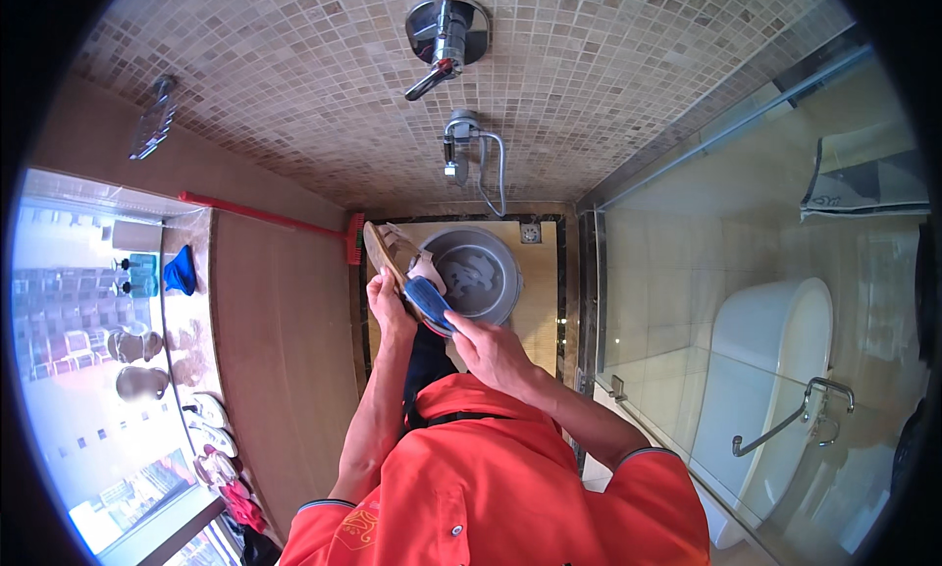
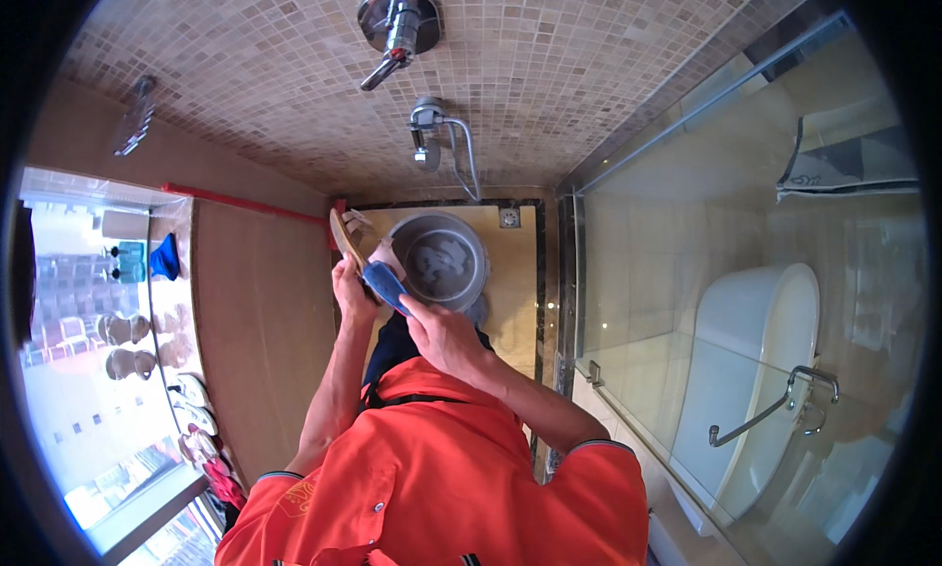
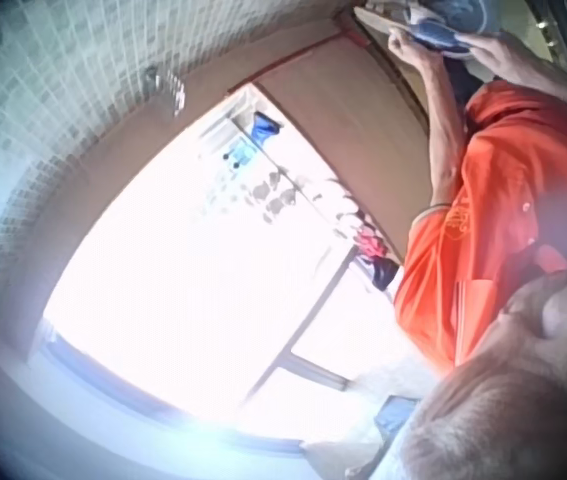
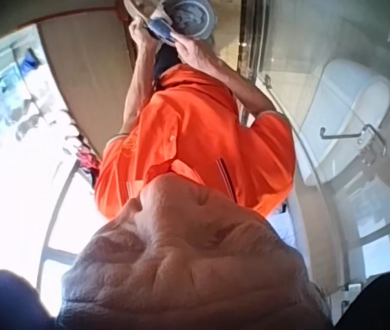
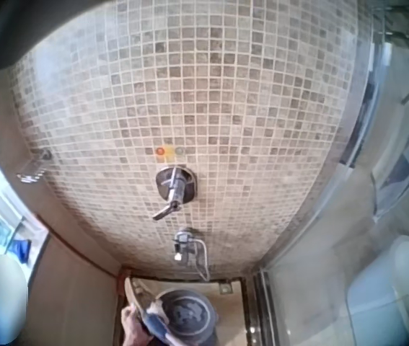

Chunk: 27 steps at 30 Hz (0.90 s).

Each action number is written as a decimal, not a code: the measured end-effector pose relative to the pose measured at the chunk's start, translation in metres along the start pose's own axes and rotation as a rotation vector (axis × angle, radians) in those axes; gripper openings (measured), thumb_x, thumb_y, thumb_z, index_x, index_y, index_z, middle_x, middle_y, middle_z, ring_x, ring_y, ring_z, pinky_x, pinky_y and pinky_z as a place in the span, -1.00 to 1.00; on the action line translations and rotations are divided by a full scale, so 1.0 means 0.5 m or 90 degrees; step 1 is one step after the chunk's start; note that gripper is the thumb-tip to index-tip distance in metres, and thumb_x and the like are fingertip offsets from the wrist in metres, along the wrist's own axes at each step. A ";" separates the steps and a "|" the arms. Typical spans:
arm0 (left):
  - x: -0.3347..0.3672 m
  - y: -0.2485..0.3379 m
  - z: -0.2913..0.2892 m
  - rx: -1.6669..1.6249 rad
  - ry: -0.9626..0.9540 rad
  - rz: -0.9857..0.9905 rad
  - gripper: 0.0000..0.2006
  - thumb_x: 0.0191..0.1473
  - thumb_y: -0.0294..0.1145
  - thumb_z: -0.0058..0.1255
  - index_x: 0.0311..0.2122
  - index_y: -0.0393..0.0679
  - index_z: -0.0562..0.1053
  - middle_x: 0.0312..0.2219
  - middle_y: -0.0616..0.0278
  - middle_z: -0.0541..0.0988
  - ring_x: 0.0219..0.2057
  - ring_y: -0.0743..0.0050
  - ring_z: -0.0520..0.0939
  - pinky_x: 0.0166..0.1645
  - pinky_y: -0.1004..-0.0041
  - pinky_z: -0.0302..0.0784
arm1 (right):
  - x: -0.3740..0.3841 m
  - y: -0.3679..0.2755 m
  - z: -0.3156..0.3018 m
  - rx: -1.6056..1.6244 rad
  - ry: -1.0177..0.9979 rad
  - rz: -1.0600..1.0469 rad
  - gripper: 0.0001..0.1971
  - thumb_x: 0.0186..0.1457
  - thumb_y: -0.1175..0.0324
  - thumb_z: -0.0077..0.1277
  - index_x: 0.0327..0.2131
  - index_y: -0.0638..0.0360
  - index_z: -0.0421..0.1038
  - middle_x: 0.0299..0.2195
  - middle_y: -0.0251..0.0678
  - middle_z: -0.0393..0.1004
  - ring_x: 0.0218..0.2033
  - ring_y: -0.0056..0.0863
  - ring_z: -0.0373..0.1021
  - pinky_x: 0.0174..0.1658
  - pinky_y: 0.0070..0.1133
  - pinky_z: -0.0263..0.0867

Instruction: The person scrubs a pair of white sandals with a blue brush over a metal basin filled with water. They repeatedly dip the brush into the basin and scrub different parts of the sandals, including the soles and straps.

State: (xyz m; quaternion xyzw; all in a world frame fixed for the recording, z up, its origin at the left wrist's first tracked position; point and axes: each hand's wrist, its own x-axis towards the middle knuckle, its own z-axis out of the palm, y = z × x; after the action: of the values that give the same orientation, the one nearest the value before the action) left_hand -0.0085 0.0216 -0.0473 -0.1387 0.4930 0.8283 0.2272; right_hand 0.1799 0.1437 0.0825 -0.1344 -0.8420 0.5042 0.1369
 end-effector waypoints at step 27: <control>-0.053 -0.014 0.057 -0.049 -0.078 -0.143 -0.89 0.35 -0.34 -0.01 -0.22 -0.08 0.35 -0.38 0.24 0.58 -0.37 0.44 0.64 -0.26 0.36 0.64 | 0.179 0.032 0.011 -0.104 0.068 0.072 -0.66 0.23 0.32 0.00 0.05 0.19 0.47 -0.47 0.09 0.58 -0.45 0.05 0.55 -0.36 -0.14 0.47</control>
State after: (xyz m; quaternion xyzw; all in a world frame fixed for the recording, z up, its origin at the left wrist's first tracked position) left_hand 0.0175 0.0429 -0.0270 -0.1512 0.4275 0.8227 0.3427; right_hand 0.0965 0.1789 0.0742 -0.2190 -0.8629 0.4329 0.1414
